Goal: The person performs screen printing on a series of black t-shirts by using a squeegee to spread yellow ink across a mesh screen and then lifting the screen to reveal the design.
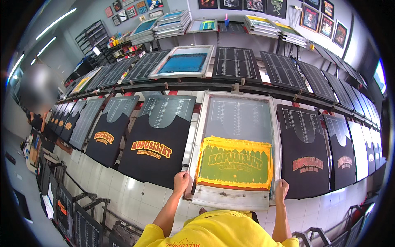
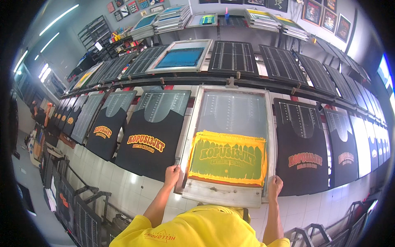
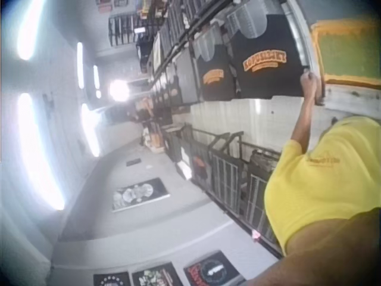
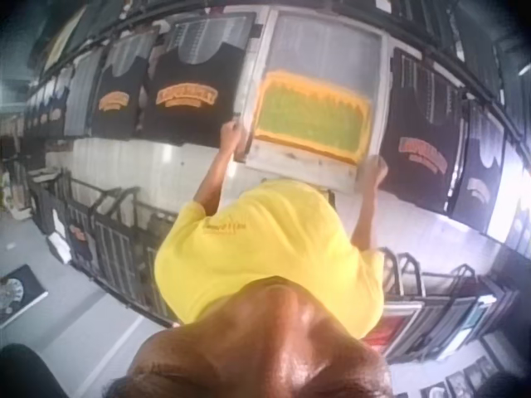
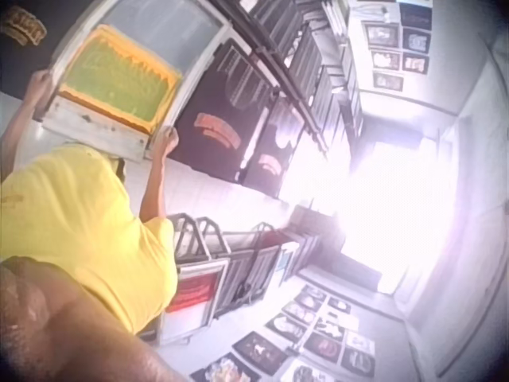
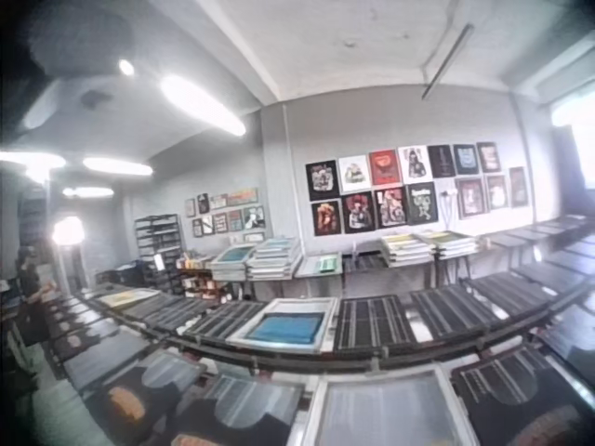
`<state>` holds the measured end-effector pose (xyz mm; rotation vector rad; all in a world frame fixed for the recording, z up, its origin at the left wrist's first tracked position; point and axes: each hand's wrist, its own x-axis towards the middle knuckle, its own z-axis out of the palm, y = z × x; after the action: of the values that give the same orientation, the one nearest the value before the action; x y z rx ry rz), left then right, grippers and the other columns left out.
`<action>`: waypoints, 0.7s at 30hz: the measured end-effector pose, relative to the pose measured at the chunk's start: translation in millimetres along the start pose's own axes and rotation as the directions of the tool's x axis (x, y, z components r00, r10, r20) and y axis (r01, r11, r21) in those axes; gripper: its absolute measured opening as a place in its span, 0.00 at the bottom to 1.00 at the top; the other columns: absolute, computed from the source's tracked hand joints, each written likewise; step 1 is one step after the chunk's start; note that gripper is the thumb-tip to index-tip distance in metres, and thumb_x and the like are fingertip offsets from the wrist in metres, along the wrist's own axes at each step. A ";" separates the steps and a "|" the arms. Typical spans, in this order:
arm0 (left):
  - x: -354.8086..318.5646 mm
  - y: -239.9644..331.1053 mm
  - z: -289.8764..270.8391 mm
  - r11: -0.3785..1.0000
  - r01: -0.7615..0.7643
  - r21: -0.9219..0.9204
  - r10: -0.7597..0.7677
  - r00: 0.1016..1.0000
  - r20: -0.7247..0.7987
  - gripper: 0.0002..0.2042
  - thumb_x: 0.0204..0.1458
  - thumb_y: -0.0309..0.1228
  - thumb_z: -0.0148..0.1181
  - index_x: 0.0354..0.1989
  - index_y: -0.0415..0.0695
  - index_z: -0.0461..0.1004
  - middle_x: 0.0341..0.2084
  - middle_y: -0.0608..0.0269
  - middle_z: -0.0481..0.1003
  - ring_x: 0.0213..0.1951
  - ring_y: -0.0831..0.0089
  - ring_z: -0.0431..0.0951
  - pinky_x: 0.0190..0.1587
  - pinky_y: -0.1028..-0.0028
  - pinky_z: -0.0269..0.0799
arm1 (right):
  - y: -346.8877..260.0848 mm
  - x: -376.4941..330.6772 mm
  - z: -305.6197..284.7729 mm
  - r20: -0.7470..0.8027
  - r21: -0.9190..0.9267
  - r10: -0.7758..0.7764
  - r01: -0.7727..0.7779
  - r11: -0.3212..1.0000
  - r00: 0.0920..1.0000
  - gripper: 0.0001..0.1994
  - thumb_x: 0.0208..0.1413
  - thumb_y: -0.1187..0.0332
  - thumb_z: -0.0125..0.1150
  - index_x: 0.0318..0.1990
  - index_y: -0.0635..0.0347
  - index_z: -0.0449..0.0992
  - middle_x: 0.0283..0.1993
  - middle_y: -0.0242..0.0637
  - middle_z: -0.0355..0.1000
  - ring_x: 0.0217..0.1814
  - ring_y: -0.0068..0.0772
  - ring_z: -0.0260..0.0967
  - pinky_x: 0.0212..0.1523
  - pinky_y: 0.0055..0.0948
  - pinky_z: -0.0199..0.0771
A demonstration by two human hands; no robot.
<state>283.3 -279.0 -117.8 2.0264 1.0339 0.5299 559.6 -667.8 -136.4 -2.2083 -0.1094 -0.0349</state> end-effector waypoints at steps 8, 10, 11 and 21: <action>-1.0 1.5 -10.1 0.998 0.068 -0.004 -0.068 0.997 0.027 0.20 0.57 0.41 0.52 0.25 0.32 0.72 0.13 0.48 0.67 0.16 0.63 0.67 0.24 0.64 0.61 | -20.7 -4.2 3.5 -0.043 -0.031 -0.062 0.060 0.998 0.997 0.14 0.57 0.66 0.45 0.27 0.71 0.68 0.24 0.57 0.64 0.27 0.52 0.63 0.31 0.43 0.60; -5.5 0.1 -18.3 0.997 0.079 0.011 -0.080 0.997 0.024 0.20 0.57 0.42 0.52 0.26 0.32 0.72 0.14 0.48 0.68 0.18 0.64 0.69 0.25 0.65 0.62 | -39.9 -0.8 -3.8 0.117 -0.110 0.024 -0.011 0.994 0.993 0.13 0.58 0.67 0.46 0.32 0.71 0.71 0.29 0.56 0.68 0.31 0.51 0.66 0.35 0.42 0.64; -6.7 3.1 -18.9 0.997 0.078 -0.009 -0.078 0.997 0.002 0.21 0.57 0.42 0.53 0.27 0.32 0.74 0.16 0.52 0.71 0.22 0.66 0.73 0.26 0.67 0.66 | -44.8 -3.0 -10.7 0.187 -0.157 0.074 -0.045 0.987 0.980 0.13 0.58 0.67 0.46 0.35 0.70 0.72 0.31 0.55 0.70 0.34 0.51 0.68 0.37 0.41 0.65; -105.1 44.7 -84.7 0.876 0.475 -0.082 -0.188 0.493 0.850 0.19 0.59 0.44 0.49 0.31 0.41 0.79 0.21 0.67 0.75 0.19 0.82 0.68 0.21 0.81 0.62 | -152.3 -118.5 -40.4 0.726 0.014 -0.581 0.837 0.547 0.368 0.27 0.39 0.70 0.67 0.53 0.57 0.72 0.57 0.36 0.68 0.59 0.43 0.62 0.56 0.42 0.64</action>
<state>188.7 -342.0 -32.4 1.4227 0.6432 -0.4631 428.2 -617.6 1.8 -2.2275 -1.6492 0.2724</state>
